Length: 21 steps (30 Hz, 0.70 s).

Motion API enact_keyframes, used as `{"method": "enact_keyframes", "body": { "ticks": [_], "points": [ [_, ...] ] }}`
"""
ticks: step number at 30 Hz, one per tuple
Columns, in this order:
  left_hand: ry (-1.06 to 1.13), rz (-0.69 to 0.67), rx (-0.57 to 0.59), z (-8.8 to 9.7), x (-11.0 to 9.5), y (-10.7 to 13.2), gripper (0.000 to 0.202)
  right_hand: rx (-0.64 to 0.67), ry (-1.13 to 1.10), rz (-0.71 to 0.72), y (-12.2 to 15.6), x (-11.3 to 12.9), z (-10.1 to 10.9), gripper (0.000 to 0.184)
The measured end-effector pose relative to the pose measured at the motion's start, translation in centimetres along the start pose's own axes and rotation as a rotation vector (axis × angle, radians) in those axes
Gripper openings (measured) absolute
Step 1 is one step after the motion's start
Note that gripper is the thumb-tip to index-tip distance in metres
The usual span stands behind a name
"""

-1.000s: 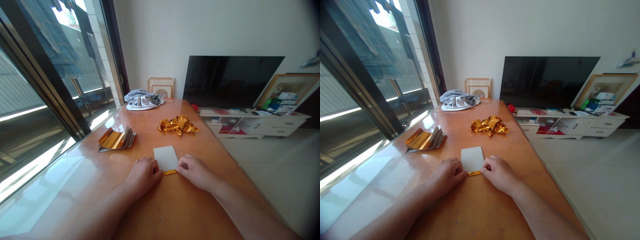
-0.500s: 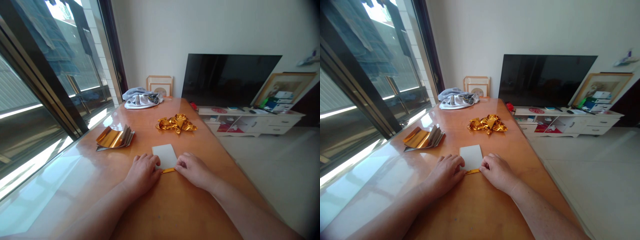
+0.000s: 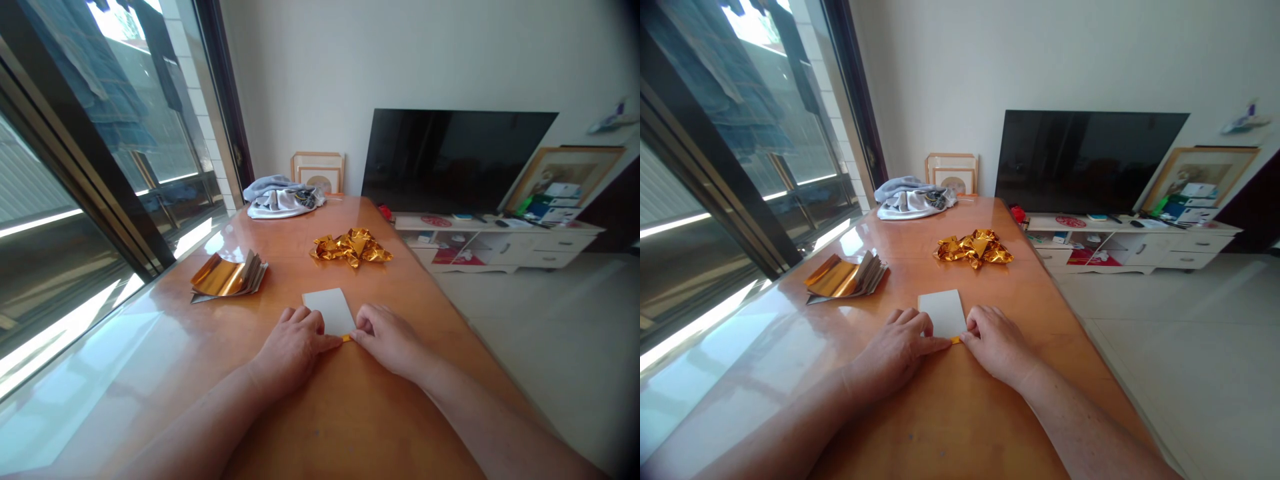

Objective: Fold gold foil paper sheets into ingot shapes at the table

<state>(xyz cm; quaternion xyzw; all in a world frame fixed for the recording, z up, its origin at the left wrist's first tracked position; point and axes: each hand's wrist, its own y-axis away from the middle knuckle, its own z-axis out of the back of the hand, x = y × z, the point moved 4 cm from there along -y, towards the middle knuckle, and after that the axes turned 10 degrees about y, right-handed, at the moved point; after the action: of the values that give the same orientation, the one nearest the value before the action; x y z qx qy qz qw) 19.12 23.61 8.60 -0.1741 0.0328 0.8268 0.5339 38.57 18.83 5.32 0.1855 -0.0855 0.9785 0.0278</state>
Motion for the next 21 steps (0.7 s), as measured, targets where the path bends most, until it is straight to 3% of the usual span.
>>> {"method": "enact_keyframes", "body": {
  "ticks": [6, 11, 16, 21],
  "points": [
    [-0.042, -0.014, 0.007, 0.0, -0.1, -0.1, 0.030, 0.006, 0.084, -0.022, 0.2, -0.2, 0.6, 0.012],
    [-0.054, -0.018, 0.002, 0.0, -0.1, 0.0, 0.031, -0.034, 0.207, 0.004, 1.0, 0.7, 2.4, 0.011],
    [-0.079, -0.028, 0.007, 0.0, -0.2, -0.1, 0.033, 0.152, 0.290, 0.230, 2.9, 4.0, 2.2, 0.025],
    [-0.075, -0.029, 0.002, 0.0, -0.2, -0.1, 0.032, 0.190, 0.395, 0.229, 4.0, 5.0, 1.4, 0.031]
  ]
}}
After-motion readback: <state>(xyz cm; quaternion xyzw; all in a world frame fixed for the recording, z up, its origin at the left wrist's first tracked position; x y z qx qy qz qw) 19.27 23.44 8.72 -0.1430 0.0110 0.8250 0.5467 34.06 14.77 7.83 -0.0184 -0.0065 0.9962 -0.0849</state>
